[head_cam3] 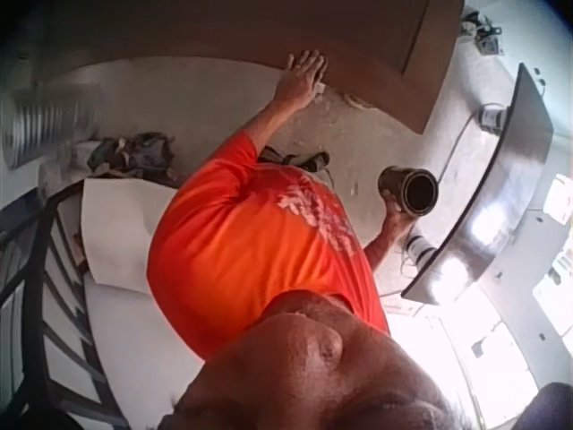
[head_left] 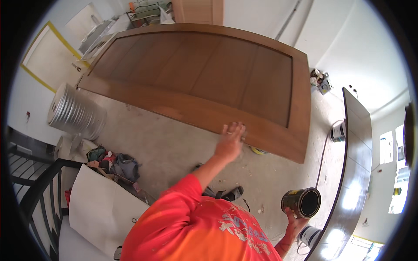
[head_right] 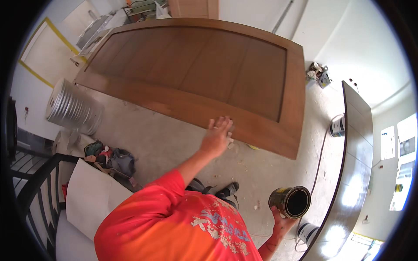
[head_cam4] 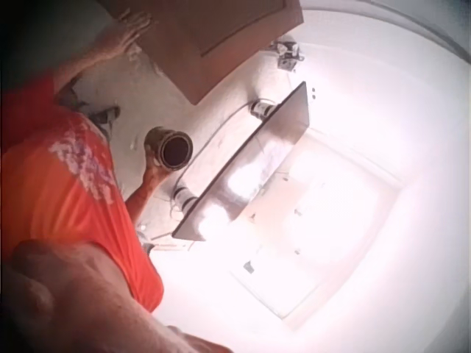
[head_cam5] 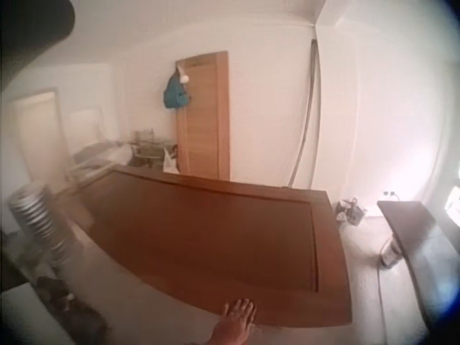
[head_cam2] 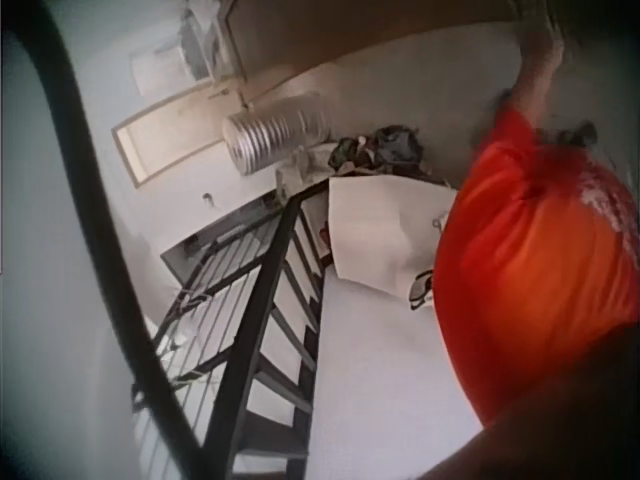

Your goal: The person sands a large wooden door panel with a sanding block, then applies a finish using a brush and a cloth. The person works on the door panel which is propped up on a stand in a room under renovation.

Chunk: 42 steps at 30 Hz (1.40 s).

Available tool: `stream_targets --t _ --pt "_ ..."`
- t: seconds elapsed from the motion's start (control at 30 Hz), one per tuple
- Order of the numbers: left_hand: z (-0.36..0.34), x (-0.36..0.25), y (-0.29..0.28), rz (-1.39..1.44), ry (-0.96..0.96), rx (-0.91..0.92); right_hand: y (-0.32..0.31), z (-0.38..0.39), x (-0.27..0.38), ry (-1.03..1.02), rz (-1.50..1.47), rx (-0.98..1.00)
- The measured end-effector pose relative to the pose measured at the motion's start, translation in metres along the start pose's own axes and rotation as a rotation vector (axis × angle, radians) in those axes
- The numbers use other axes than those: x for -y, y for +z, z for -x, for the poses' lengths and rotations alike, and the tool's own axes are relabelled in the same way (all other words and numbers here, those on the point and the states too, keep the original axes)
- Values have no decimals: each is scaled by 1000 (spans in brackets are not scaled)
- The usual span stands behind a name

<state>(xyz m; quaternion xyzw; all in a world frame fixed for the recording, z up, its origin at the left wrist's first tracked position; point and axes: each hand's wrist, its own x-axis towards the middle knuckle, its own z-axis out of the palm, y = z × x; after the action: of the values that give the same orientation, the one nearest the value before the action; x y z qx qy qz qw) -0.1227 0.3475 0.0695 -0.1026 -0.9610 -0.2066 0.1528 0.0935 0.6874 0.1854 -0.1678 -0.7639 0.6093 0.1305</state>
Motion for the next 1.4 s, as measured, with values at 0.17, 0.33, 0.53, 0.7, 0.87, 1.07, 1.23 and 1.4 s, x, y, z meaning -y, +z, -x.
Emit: stream_targets --t 0.17,0.33,0.53,0.7,0.87,1.07,1.23,1.4 --pt "39 209 -89 -174 -332 -95 86 5 41 -2 -55 120" --pt "79 456 -178 -507 -640 -46 171 27 81 -5 -20 147" --pt "36 431 -195 -394 -721 -35 239 56 107 49 -1 163" --pt "17 207 -124 25 -236 60 269 61 117 80 62 201" --pt "21 82 -24 155 274 118 295 63 135 85 60 258" --pt "11 186 -94 118 68 148 326 44 140 3 4 299" --pt "44 346 -189 -62 -252 67 376 32 169 112 46 495" --pt "73 529 -256 -215 -501 -75 467 30 179 -12 56 596"
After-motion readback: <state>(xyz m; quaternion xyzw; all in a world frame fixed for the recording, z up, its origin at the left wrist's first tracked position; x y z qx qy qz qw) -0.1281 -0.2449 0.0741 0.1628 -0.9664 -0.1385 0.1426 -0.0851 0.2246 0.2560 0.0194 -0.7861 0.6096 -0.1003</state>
